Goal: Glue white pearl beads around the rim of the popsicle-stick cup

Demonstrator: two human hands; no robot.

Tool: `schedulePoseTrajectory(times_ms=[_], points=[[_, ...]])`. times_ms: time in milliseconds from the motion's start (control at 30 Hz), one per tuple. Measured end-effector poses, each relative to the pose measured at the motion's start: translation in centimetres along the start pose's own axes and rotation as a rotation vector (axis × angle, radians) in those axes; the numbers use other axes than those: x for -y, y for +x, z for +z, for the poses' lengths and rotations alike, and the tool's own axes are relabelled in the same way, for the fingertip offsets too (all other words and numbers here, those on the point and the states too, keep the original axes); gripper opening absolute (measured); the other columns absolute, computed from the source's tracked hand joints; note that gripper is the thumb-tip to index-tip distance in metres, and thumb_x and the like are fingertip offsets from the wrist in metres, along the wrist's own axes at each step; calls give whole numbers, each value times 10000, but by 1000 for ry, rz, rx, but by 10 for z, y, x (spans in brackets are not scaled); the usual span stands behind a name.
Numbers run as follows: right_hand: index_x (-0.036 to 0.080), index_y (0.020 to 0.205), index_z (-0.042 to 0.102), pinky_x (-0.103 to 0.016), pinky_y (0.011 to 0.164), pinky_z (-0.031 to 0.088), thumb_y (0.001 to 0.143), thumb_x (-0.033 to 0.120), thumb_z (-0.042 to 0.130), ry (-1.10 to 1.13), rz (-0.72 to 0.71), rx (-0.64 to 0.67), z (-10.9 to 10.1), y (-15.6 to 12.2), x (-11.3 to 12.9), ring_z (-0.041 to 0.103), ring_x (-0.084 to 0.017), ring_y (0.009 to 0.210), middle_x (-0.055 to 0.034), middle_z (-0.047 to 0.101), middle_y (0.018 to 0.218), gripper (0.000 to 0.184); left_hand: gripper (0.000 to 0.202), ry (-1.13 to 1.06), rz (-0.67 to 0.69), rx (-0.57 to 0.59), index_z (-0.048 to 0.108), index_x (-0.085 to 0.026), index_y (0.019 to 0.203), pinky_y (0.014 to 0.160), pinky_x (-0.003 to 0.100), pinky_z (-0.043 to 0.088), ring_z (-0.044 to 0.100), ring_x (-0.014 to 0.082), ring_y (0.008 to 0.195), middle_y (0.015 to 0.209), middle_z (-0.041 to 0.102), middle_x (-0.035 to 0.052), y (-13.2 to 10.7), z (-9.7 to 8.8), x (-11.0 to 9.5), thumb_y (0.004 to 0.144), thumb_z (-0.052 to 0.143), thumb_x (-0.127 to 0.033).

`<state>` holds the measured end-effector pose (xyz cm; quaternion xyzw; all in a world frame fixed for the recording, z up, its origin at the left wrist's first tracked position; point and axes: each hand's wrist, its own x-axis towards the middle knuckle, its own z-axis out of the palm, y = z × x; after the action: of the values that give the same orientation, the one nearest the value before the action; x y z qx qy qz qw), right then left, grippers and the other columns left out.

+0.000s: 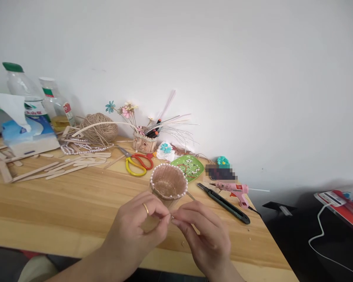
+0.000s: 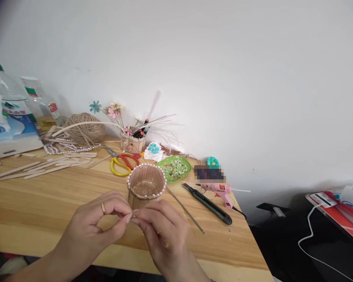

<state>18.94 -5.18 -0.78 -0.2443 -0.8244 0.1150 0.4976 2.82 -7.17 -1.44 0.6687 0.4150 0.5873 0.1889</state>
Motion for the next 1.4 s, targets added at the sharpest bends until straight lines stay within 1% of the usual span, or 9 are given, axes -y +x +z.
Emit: schedulePoseTrajectory(times_ms=[100,200,300,433,533,700,833,1033,1400], points=[[171,864,696,-197,622,545,850,71,644,6,28,-48,-4,1,-5,652,-121,678,-39,699,744,113,178,82,44,-1,521,-200,647,561,163,442,538,81,574,598,549,-58,1,-4,4,786,495,-93],[215,858,697,-232,624,543,852,107,656,-8,112,-131,-12,4,-18,643,-133,684,-19,699,753,115,218,98,-113,4,441,-218,675,512,189,425,483,103,552,611,470,-51,3,-12,13,882,398,-163],[238,838,726,-267,629,541,843,185,692,2,179,-79,-15,7,-35,638,-152,700,-17,689,750,63,323,121,-190,-28,378,-224,619,473,220,395,437,119,515,568,398,-48,6,-21,25,941,356,-225],[251,829,759,-268,631,523,827,254,718,27,224,37,-8,6,-52,614,-145,710,-14,641,769,41,322,175,24,-37,496,-208,592,562,244,438,511,135,584,569,512,-36,12,-26,44,913,487,-184],[261,847,767,-283,666,515,820,244,726,44,231,94,-5,3,-59,607,-150,739,-14,629,798,52,50,224,202,31,654,-224,877,808,325,498,592,199,891,842,699,10,13,-23,56,874,615,-194],[285,882,774,-324,730,511,824,238,722,35,217,154,-5,1,-66,615,-168,794,-18,639,837,90,251,369,272,198,634,-219,1052,1005,496,420,499,287,1165,1042,719,53,8,-12,67,813,693,-173],[300,906,771,-308,704,520,826,218,718,43,196,168,-6,2,-67,619,-159,781,-10,645,836,125,238,413,275,250,637,-196,1032,1034,546,378,481,309,1207,1044,720,64,8,-7,67,808,680,-130],[307,935,764,-303,700,516,821,141,709,-24,128,193,-7,4,-67,612,-160,793,-4,649,833,208,78,444,334,234,662,-186,907,991,513,421,525,310,1178,937,740,45,14,-5,64,876,607,-142],[262,963,734,-300,677,502,841,89,663,-145,-14,247,-9,7,-65,592,-160,788,-20,635,847,224,195,450,367,198,676,-170,861,957,513,453,546,291,1144,896,744,48,14,-5,66,924,504,-103]])
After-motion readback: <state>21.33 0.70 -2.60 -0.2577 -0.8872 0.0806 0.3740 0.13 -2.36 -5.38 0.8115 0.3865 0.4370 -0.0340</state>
